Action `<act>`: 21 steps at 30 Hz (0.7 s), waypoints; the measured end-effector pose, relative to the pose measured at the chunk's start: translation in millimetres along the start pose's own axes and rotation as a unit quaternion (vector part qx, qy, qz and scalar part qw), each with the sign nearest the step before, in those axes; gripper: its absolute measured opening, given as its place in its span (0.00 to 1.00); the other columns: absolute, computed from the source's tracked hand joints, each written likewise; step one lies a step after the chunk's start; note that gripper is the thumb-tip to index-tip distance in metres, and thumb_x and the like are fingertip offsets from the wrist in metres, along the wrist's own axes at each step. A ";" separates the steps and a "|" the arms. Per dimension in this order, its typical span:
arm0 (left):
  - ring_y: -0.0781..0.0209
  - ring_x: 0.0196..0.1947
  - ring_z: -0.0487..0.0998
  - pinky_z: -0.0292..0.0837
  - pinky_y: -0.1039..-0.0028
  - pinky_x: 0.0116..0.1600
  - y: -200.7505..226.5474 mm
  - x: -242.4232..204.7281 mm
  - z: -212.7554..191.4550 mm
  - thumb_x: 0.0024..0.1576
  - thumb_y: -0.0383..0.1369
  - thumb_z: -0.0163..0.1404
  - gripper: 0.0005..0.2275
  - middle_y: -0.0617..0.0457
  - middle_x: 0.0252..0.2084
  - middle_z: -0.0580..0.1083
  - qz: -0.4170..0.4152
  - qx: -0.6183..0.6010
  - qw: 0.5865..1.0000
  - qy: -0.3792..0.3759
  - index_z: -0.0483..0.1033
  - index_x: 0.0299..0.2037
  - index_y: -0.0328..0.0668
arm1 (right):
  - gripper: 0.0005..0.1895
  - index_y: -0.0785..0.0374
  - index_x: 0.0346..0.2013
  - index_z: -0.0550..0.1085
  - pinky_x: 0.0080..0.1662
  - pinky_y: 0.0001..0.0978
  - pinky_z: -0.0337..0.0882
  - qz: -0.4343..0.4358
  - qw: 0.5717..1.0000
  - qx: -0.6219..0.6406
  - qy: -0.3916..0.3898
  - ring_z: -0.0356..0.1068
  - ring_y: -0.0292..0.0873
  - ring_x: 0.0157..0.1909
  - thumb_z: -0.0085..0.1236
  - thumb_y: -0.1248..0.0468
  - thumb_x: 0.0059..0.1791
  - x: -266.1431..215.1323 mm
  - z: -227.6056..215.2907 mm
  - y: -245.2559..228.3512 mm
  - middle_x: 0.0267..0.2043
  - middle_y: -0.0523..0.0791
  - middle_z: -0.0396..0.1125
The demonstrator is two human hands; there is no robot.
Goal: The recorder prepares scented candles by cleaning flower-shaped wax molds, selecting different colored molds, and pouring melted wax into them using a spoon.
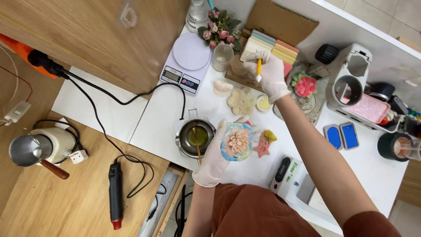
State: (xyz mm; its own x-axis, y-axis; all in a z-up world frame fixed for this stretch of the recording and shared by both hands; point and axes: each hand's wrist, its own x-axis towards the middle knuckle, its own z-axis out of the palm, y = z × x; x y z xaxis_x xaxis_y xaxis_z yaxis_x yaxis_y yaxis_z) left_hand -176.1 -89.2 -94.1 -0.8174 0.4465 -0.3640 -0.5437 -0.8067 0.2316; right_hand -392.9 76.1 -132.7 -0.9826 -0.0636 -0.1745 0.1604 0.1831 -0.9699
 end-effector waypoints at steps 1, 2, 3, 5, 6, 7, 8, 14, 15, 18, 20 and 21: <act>0.53 0.62 0.73 0.67 0.65 0.67 4.6 -0.6 -0.5 0.69 0.48 0.35 0.27 0.44 0.64 0.71 0.009 -0.025 0.999 0.019 0.63 0.70 0.34 | 0.09 0.67 0.40 0.80 0.42 0.22 0.72 -0.036 0.999 -0.011 0.013 0.71 0.30 0.38 0.68 0.71 0.47 13.7 8.9 4.0 0.40 0.42 0.77; 0.55 0.61 0.74 0.67 0.65 0.67 10.7 0.2 -1.2 0.69 0.48 0.36 0.27 0.44 0.63 0.71 0.020 -0.049 0.998 0.038 0.63 0.70 0.34 | 0.07 0.66 0.38 0.80 0.45 0.21 0.74 -0.075 0.997 -0.021 0.026 0.73 0.29 0.39 0.69 0.71 0.46 29.6 18.8 7.1 0.39 0.41 0.77; 0.55 0.61 0.74 0.67 0.65 0.67 21.3 -1.5 3.1 0.69 0.48 0.36 0.27 0.44 0.63 0.71 0.025 -0.048 0.998 0.037 0.63 0.70 0.34 | 0.07 0.66 0.38 0.80 0.45 0.21 0.74 -0.079 0.996 -0.020 0.024 0.73 0.29 0.39 0.69 0.71 0.46 40.3 27.6 7.9 0.39 0.41 0.77; 0.54 0.59 0.76 0.68 0.64 0.65 38.0 -5.3 11.7 0.67 0.48 0.36 0.26 0.44 0.60 0.73 0.037 -0.059 0.996 0.049 0.65 0.67 0.35 | 0.08 0.64 0.35 0.81 0.40 0.22 0.73 0.004 0.997 -0.035 0.076 0.72 0.30 0.35 0.69 0.73 0.42 58.4 41.5 12.5 0.35 0.41 0.76; 0.54 0.59 0.76 0.68 0.64 0.65 40.5 -4.6 7.4 0.67 0.48 0.36 0.26 0.44 0.60 0.73 0.037 -0.061 0.996 0.050 0.65 0.67 0.35 | 0.08 0.64 0.35 0.81 0.40 0.22 0.73 0.006 0.997 -0.036 0.075 0.72 0.30 0.35 0.69 0.73 0.42 66.5 45.0 18.7 0.35 0.41 0.76; 0.54 0.58 0.76 0.69 0.65 0.65 41.9 -3.5 3.0 0.67 0.47 0.37 0.26 0.44 0.60 0.73 0.045 -0.054 0.996 0.062 0.65 0.67 0.35 | 0.07 0.64 0.35 0.82 0.39 0.23 0.71 0.010 0.993 -0.082 0.083 0.70 0.31 0.34 0.70 0.72 0.43 74.4 47.6 25.6 0.34 0.42 0.76; 0.55 0.58 0.76 0.69 0.65 0.65 42.2 -3.1 -1.0 0.66 0.47 0.38 0.25 0.44 0.60 0.74 0.051 -0.048 0.995 0.073 0.66 0.66 0.35 | 0.07 0.64 0.35 0.83 0.38 0.24 0.69 0.014 0.987 -0.129 0.092 0.68 0.31 0.33 0.72 0.71 0.43 80.8 49.2 33.0 0.33 0.43 0.76; 0.56 0.57 0.76 0.69 0.64 0.64 36.3 13.3 -18.6 0.67 0.46 0.40 0.24 0.45 0.59 0.74 0.040 -0.094 0.987 0.123 0.68 0.65 0.34 | 0.05 0.64 0.37 0.81 0.39 0.20 0.73 0.025 0.997 -0.067 0.002 0.73 0.30 0.34 0.67 0.70 0.46 88.9 46.7 38.6 0.35 0.40 0.77; 0.56 0.57 0.76 0.69 0.64 0.64 35.3 16.2 -18.2 0.67 0.46 0.40 0.24 0.45 0.59 0.74 0.037 -0.095 0.987 0.125 0.68 0.65 0.34 | 0.05 0.64 0.37 0.81 0.39 0.20 0.73 0.029 0.997 -0.067 0.003 0.73 0.30 0.34 0.67 0.70 0.46 82.3 44.6 30.0 0.35 0.40 0.77; 0.57 0.57 0.76 0.69 0.65 0.64 32.3 23.6 -15.4 0.67 0.45 0.41 0.23 0.46 0.59 0.74 0.031 -0.106 0.987 0.115 0.69 0.65 0.36 | 0.07 0.63 0.43 0.82 0.35 0.22 0.67 0.084 0.993 -0.072 0.041 0.67 0.30 0.31 0.64 0.68 0.51 61.6 33.2 9.3 0.34 0.41 0.74; 0.57 0.58 0.76 0.70 0.64 0.65 31.3 28.9 -12.7 0.67 0.45 0.41 0.23 0.46 0.60 0.74 0.028 -0.132 0.986 0.093 0.68 0.65 0.36 | 0.10 0.66 0.47 0.77 0.42 0.21 0.76 -0.015 0.998 0.056 -0.006 0.76 0.29 0.38 0.59 0.64 0.54 48.5 20.4 4.4 0.39 0.39 0.76; 0.57 0.58 0.76 0.70 0.64 0.65 27.8 27.8 -10.6 0.67 0.45 0.41 0.23 0.46 0.60 0.74 0.025 -0.132 0.986 0.096 0.68 0.65 0.36 | 0.10 0.66 0.47 0.77 0.42 0.21 0.76 -0.011 0.998 0.057 -0.004 0.76 0.29 0.38 0.59 0.64 0.54 26.7 14.1 -17.4 0.39 0.39 0.76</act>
